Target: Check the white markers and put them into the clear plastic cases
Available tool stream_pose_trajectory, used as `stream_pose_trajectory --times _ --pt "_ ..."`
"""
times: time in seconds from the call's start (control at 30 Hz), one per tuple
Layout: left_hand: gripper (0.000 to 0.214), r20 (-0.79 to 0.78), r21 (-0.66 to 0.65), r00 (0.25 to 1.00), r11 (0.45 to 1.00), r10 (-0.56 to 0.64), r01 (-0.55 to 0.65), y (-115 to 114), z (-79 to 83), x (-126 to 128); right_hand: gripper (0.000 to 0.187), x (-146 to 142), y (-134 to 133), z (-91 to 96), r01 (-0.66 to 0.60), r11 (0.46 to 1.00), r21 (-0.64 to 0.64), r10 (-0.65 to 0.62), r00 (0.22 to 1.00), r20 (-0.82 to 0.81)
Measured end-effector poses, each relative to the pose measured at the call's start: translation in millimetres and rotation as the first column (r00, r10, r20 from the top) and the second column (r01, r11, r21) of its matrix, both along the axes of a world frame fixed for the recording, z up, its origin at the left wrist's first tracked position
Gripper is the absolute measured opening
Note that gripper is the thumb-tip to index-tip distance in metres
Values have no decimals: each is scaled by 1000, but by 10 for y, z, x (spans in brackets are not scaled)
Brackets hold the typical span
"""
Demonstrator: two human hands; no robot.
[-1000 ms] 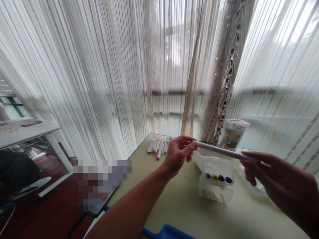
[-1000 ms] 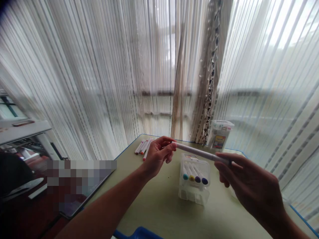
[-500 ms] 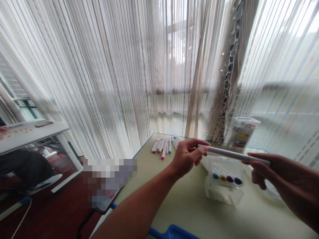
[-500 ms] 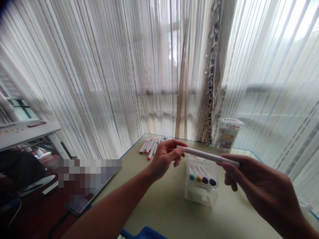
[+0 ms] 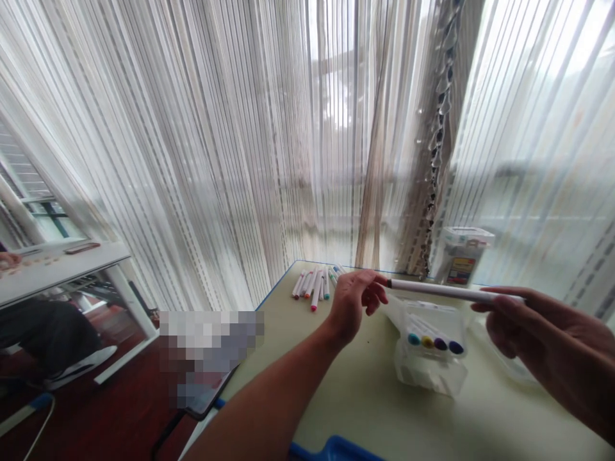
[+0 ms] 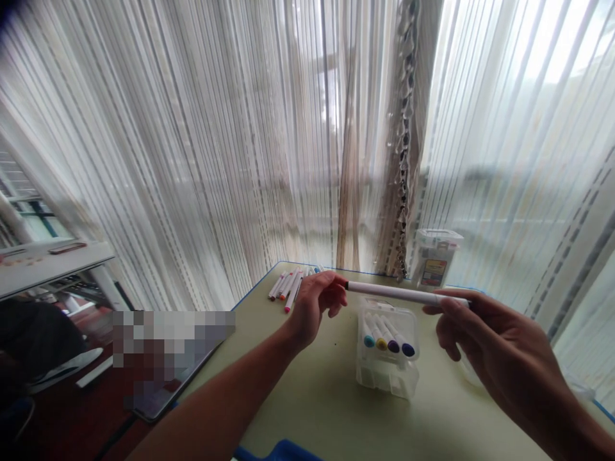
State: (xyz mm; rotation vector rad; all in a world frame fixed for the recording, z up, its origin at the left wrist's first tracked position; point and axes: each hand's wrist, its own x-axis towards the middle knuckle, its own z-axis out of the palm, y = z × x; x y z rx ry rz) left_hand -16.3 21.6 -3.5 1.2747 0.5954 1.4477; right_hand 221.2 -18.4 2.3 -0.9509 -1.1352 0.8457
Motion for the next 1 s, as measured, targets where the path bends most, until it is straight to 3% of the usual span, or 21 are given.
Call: stream_pose_trajectory --times 0.17,0.27,0.37,0.53,0.7,1.0 --pt "36 -186 34 976 994 111 -107 72 -80 -19 25 22 67 30 -75 995 -63 68 991 -113" --pt "37 -377 173 889 963 259 -207 110 -134 -47 23 54 113 -8 -97 994 -55 90 988 -128" --pt "37 -470 270 808 929 355 -251 132 -164 -77 22 69 131 -21 -117 992 -49 109 984 -140" --pt "45 -514 322 764 913 390 -250 159 -186 -105 21 18 84 71 -157 986 -63 135 956 -262" --pt "46 -566 367 715 902 411 -228 160 -215 -102 32 -54 35 162 -136 989 -60 101 913 -395" --pt "45 -611 417 669 890 423 -183 119 -232 -82 36 -80 17 192 -126 988 -84 78 898 -434"
